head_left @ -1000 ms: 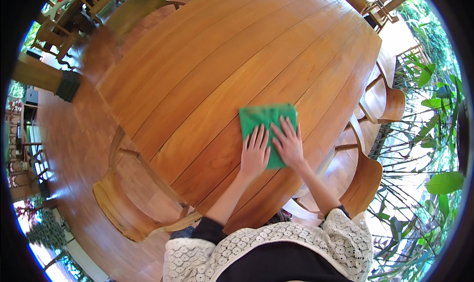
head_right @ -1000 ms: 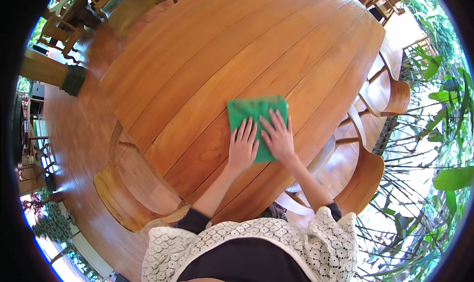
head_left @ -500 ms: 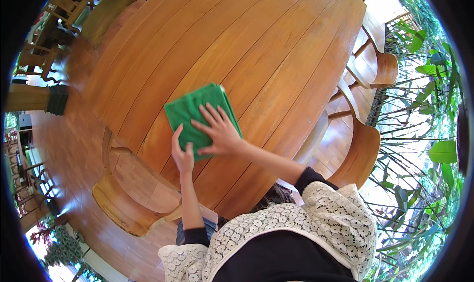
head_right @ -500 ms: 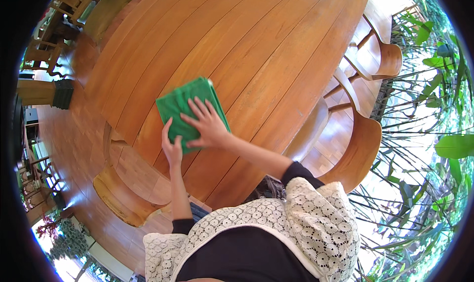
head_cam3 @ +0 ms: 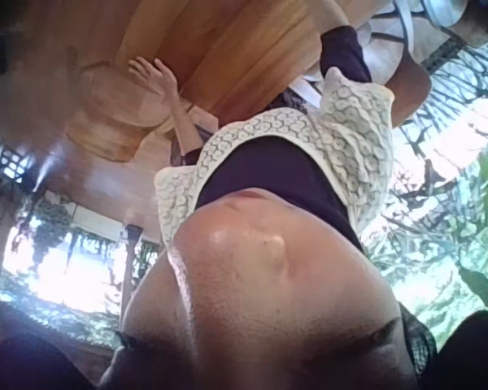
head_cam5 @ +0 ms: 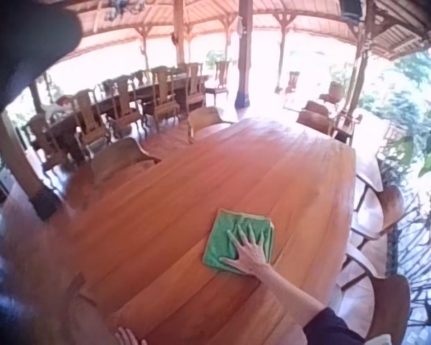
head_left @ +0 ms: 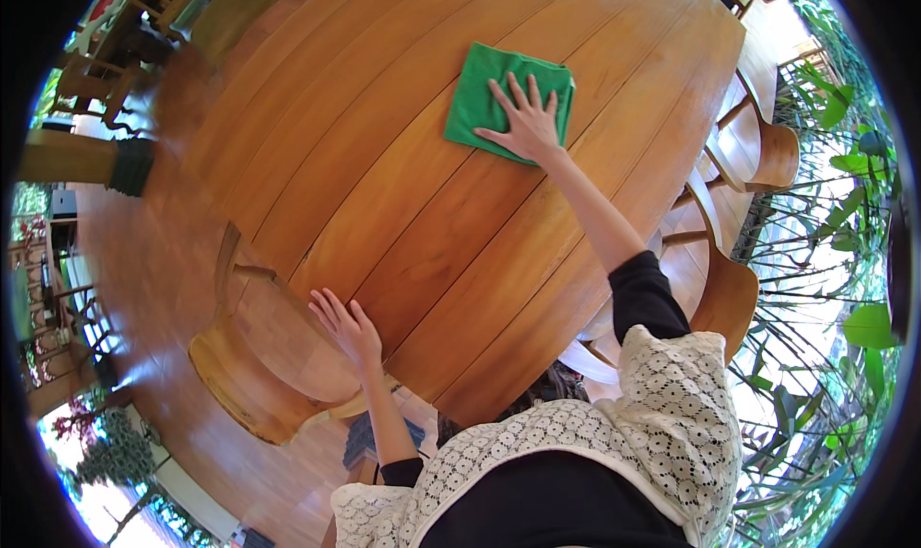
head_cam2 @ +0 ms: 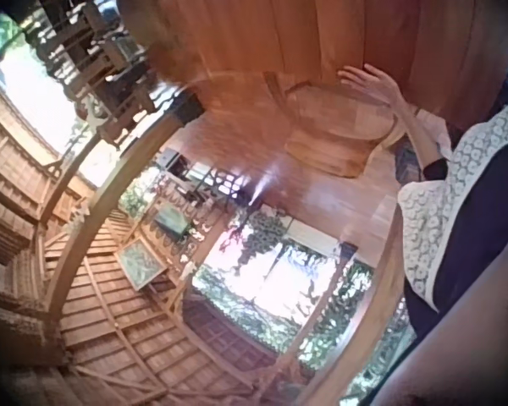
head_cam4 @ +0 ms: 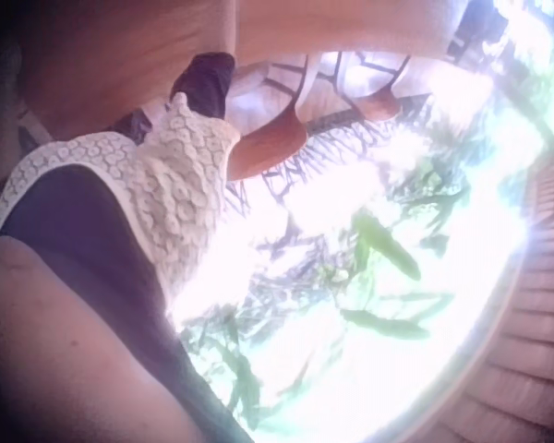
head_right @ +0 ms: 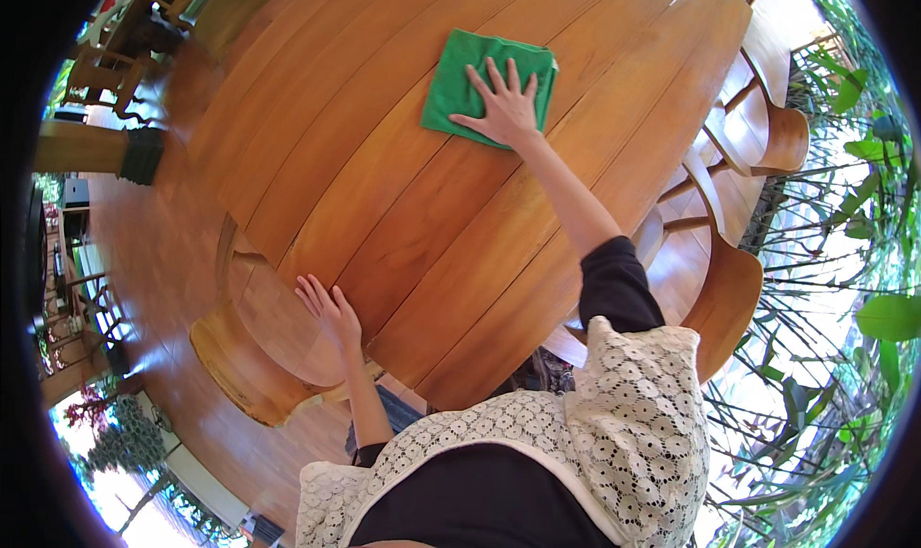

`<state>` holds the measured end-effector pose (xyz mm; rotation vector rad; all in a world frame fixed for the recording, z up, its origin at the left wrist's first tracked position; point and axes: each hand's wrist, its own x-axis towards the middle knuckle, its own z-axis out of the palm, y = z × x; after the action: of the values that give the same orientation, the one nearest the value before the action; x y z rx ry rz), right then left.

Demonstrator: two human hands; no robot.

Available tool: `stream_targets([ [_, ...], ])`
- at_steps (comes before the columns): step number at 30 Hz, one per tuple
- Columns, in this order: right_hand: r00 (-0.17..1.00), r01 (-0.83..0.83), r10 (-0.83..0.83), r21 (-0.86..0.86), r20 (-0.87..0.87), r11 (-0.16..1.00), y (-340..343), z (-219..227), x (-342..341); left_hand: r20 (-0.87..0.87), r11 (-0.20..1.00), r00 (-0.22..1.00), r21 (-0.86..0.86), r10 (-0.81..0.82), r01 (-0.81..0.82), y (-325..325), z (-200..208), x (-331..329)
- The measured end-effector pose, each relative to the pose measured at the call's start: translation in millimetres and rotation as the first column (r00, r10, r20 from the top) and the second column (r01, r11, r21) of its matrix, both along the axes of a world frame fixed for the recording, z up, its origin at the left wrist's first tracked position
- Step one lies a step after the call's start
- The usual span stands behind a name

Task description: The person wipes a large wooden table with a green cloth, then rinses the cloth at an outdoor sink. Afterward, the person wipes a carved wooden chair, cleaning the seat, backrest, and legs.

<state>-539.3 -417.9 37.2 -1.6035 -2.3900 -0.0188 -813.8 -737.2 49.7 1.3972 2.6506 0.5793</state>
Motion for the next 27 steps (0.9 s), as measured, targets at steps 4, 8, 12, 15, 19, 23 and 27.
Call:
stream_targets([
  [4,0.988,-0.148,0.147,-0.015,-0.036,0.989,-29.4,1.7,-80.4,0.001,1.000,1.000,-0.030,0.007,-0.007,3.6,6.5,9.2],
  [8,0.894,-0.421,0.394,-0.098,-0.214,0.902,-119.7,27.5,-157.0,0.323,0.951,0.944,0.268,0.064,-0.156,2.2,5.8,7.7],
  [12,0.666,-0.718,0.670,-0.039,-0.328,0.695,-206.1,11.4,-183.9,0.457,0.848,0.889,0.456,0.036,-0.269,-2.5,3.0,3.3],
  [15,0.556,-0.806,0.742,-0.025,-0.375,0.591,-199.1,11.6,-159.8,0.408,0.892,0.910,0.383,0.072,-0.242,-5.7,7.1,2.8],
  [19,0.774,-0.593,0.565,-0.018,-0.286,0.805,-122.3,9.0,-106.2,0.420,0.906,0.904,0.350,0.076,-0.239,-7.9,21.1,6.0],
  [23,0.985,0.065,-0.063,0.009,-0.164,0.998,-46.6,3.1,-25.4,0.288,0.963,0.957,0.265,-0.034,-0.046,-19.6,26.3,9.1],
  [27,0.938,0.324,-0.321,0.003,-0.135,0.946,-75.2,-13.9,1.0,0.413,0.959,0.893,0.275,-0.182,0.068,-52.3,23.5,19.4],
])
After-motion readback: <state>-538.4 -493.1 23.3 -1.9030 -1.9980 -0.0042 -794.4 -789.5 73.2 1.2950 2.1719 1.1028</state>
